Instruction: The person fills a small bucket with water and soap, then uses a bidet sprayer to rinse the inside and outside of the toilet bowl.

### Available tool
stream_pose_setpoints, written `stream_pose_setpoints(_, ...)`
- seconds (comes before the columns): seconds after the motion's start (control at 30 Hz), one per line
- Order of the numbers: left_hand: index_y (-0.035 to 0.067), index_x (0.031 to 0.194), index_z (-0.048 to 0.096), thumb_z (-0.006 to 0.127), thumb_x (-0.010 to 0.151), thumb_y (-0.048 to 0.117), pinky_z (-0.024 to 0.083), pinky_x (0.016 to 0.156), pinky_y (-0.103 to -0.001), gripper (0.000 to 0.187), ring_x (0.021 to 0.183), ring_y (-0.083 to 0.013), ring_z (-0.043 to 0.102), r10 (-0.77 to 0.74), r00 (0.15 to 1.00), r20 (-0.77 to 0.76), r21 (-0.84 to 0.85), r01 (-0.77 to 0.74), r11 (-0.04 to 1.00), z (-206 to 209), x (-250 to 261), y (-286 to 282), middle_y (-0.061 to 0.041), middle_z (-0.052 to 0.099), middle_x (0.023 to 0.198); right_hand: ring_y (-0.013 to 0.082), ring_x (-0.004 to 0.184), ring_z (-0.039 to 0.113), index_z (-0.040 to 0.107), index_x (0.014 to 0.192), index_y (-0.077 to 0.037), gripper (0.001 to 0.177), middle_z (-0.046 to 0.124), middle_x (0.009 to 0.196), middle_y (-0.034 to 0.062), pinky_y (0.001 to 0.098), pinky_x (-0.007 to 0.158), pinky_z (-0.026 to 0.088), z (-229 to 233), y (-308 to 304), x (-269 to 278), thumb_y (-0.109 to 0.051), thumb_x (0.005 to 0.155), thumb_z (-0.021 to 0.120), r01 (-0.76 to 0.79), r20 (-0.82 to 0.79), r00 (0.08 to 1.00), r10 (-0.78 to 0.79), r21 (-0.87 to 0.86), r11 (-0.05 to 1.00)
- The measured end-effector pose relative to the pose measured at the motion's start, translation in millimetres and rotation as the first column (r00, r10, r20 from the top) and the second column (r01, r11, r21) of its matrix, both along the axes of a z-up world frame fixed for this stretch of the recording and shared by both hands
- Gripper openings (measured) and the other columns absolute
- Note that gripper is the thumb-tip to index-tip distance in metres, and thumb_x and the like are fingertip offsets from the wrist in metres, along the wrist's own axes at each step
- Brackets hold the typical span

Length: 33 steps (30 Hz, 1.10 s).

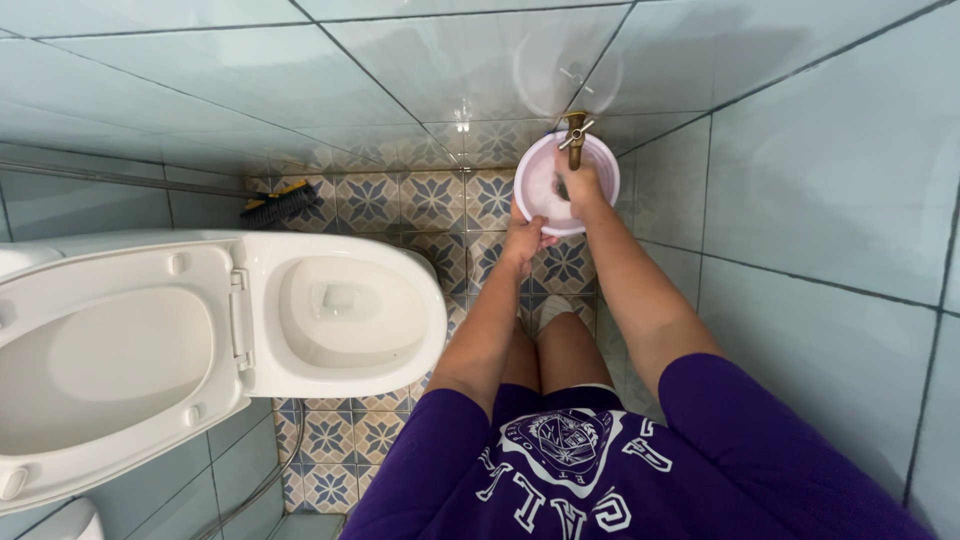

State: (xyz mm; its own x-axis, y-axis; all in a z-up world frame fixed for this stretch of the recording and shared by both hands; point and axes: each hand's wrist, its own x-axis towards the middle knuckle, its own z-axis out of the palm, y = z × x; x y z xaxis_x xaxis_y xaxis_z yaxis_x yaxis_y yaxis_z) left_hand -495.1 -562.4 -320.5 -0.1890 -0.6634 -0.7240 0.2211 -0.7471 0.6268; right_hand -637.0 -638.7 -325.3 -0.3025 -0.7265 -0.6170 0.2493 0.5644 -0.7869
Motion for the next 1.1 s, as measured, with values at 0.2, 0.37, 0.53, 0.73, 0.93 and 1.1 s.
stream_pose_setpoints(0.2,0.031,0.159,0.019,0.051,0.095,0.003,0.062,0.066,-0.03,0.076,0.086,-0.0192,0.071,-0.018,1.0,-0.012,-0.001,0.018,1.0,0,-1,-5,-0.012,0.065,0.124,0.0239,0.082,0.073,0.054,0.106,-0.022,0.046,0.065,0.101,0.0053,0.0357,0.067,0.06,23,9,-6,0.008,0.075,0.071,-0.07,0.446,0.894,0.028,0.077,0.995)
stream_pose_setpoints(0.37,0.03,0.158,0.019,0.052,0.095,0.002,0.062,0.065,-0.03,0.077,0.084,-0.0208,0.072,-0.007,0.999,-0.036,0.007,0.007,1.0,-4,0,-3,-0.014,0.063,0.124,0.0166,0.052,0.055,0.063,0.097,-0.011,0.016,0.065,0.074,0.0049,0.0276,0.04,0.032,28,3,0,-0.02,0.093,0.077,0.016,0.285,0.957,-0.046,0.107,0.994)
stream_pose_setpoints(0.53,0.031,0.159,0.018,0.052,0.095,0.001,0.062,0.065,-0.03,0.078,0.081,-0.0214,0.071,-0.021,1.0,-0.017,-0.001,0.021,1.0,1,2,-3,-0.016,0.063,0.126,0.016,0.043,0.051,0.058,0.081,-0.012,0.035,0.054,0.061,0.002,0.0269,0.035,0.032,25,0,7,-0.041,0.101,0.064,0.054,0.217,0.973,-0.076,0.102,0.993)
stream_pose_setpoints(0.73,0.034,0.16,0.012,0.05,0.092,-0.001,0.063,0.063,-0.031,0.085,0.085,-0.0223,0.074,-0.038,0.999,-0.002,-0.026,0.038,0.999,8,9,1,-0.015,0.061,0.128,0.0175,0.04,0.051,0.051,0.075,-0.015,0.041,0.051,0.057,0.0042,0.0281,0.031,0.023,5,9,5,-0.045,0.102,0.056,0.089,0.274,0.956,-0.106,0.072,0.993)
stream_pose_setpoints(0.93,0.031,0.162,0.012,0.051,0.093,-0.001,0.062,0.061,-0.032,0.085,0.082,-0.0248,0.073,0.005,1.0,0.008,-0.049,-0.004,0.999,35,33,20,-0.022,0.064,0.127,0.0197,0.063,0.065,0.066,0.093,-0.01,0.021,0.066,0.079,0.0079,0.0311,0.048,0.045,36,39,18,-0.031,0.097,0.066,-0.234,0.125,0.963,0.237,-0.04,0.971)
stream_pose_setpoints(1.1,0.029,0.16,0.008,0.052,0.095,0.001,0.064,0.062,-0.032,0.084,0.081,-0.0246,0.075,0.14,0.989,0.05,0.043,-0.142,0.989,81,88,65,-0.021,0.063,0.124,0.0292,0.104,0.071,0.072,0.123,-0.019,0.043,0.071,0.115,0.0131,0.041,0.092,0.057,153,103,42,-0.023,0.081,0.076,-0.907,-0.578,0.148,0.802,0.244,0.343)
